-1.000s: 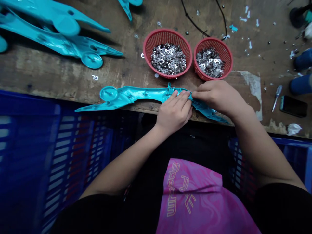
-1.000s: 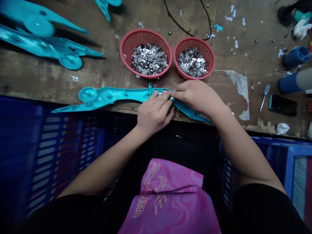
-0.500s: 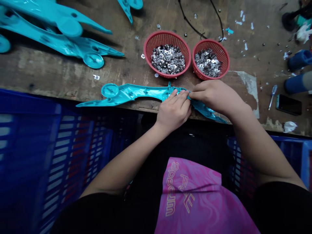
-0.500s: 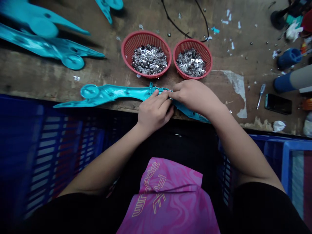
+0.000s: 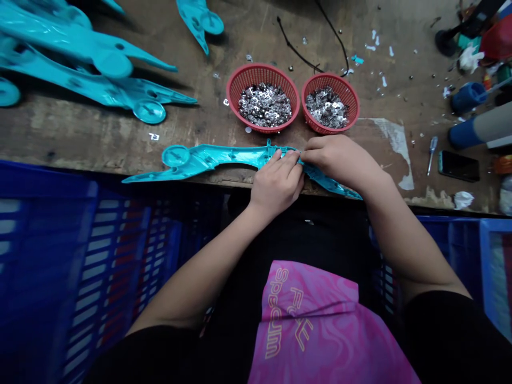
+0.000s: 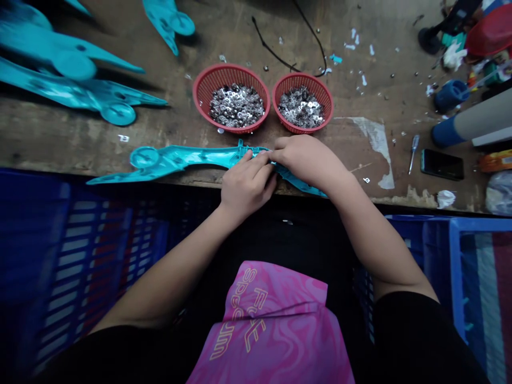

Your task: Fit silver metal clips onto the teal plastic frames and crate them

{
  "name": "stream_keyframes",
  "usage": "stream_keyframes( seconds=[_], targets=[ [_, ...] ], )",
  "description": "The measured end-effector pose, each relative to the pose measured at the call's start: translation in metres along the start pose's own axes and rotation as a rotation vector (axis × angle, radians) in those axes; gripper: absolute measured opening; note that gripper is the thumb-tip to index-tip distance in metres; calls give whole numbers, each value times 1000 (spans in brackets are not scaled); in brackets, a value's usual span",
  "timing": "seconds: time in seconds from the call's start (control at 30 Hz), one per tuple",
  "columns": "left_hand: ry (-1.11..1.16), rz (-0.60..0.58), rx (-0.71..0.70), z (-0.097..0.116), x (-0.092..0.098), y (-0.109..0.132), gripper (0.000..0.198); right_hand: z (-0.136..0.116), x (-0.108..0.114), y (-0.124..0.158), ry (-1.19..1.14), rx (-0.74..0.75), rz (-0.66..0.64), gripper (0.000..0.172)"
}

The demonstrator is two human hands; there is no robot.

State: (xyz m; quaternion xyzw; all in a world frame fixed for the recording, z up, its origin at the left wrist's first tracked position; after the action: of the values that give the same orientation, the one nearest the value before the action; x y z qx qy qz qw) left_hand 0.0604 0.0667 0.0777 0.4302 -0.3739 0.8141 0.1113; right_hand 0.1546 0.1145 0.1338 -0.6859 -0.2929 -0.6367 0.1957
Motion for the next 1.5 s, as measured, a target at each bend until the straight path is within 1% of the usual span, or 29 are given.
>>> stream_keyframes(
  seconds=[0.17, 0.3, 0.43, 0.57, 0.7, 0.8, 0.9, 0.97, 1.03, 1.07, 1.1, 1.17, 1.23, 1.27, 1.3, 1.43, 1.5],
  targets=[
    [-41, 0, -3, 0, 0, 0, 28, 0, 3, -8, 2, -41, -59, 30],
    [-38, 0, -5, -1, -1, 0, 27, -2, 4, -10, 47, -58, -97, 31],
    [-47, 6, -17, 0, 0, 1, 25, -12, 6, -7, 141, -33, -100, 32],
    [-64, 8, -24, 0, 0, 1, 25, -16, 8, -6, 141, -24, -62, 28],
    [-79, 9, -30, 2, 2, 0, 25, -3, 1, -10, 17, 21, -38, 27],
    [-67, 9, -25, 3, 2, -1, 25, 14, -10, -14, -181, 72, -27, 28],
    [-72, 19, -32, 3, 3, -1, 25, 29, -14, -14, -400, 101, 43, 27],
    [-78, 19, -43, 4, 2, -1, 26, 35, -12, -8, -508, 92, 95, 25],
    [-61, 10, -37, 3, 1, 0, 27, 47, -6, 6, -579, 2, 183, 26],
    [-43, 5, -28, 2, 1, 0, 27, 58, -2, 16, -600, -85, 256, 28],
    [-24, 2, -18, 0, 0, 1, 28, 73, 2, 30, -609, -198, 346, 30],
    [-1, -2, -10, -2, 0, 2, 32, 108, 5, 67, -597, -461, 540, 34],
    [-8, 0, -20, -3, 1, 3, 38, 140, 0, 106, -557, -692, 683, 38],
    [-20, 6, -32, -3, 1, 3, 40, 154, -5, 122, -531, -774, 715, 39],
    [-37, 15, -47, -2, 2, 3, 41, 164, -11, 135, -499, -830, 721, 39],
    [-100, 39, -102, 12, 2, -3, 42, 190, -29, 165, -341, -973, 636, 40],
    [-111, 5, -107, 21, -1, -9, 47, 203, -34, 183, -250, -1143, 617, 45]
  ],
)
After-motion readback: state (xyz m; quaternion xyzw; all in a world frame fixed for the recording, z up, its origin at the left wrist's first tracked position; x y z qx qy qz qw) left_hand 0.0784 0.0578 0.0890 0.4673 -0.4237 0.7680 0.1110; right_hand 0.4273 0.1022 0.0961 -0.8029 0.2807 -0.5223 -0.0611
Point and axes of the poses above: each hand's wrist, its own y-axis away from the middle knuckle, its own x-axis out of the back of the hand, z = x × y, the point moved 9 cm from there along -y, towards the middle knuckle, and after that the axes turned 13 degrees about -x, right-handed, at the moved point
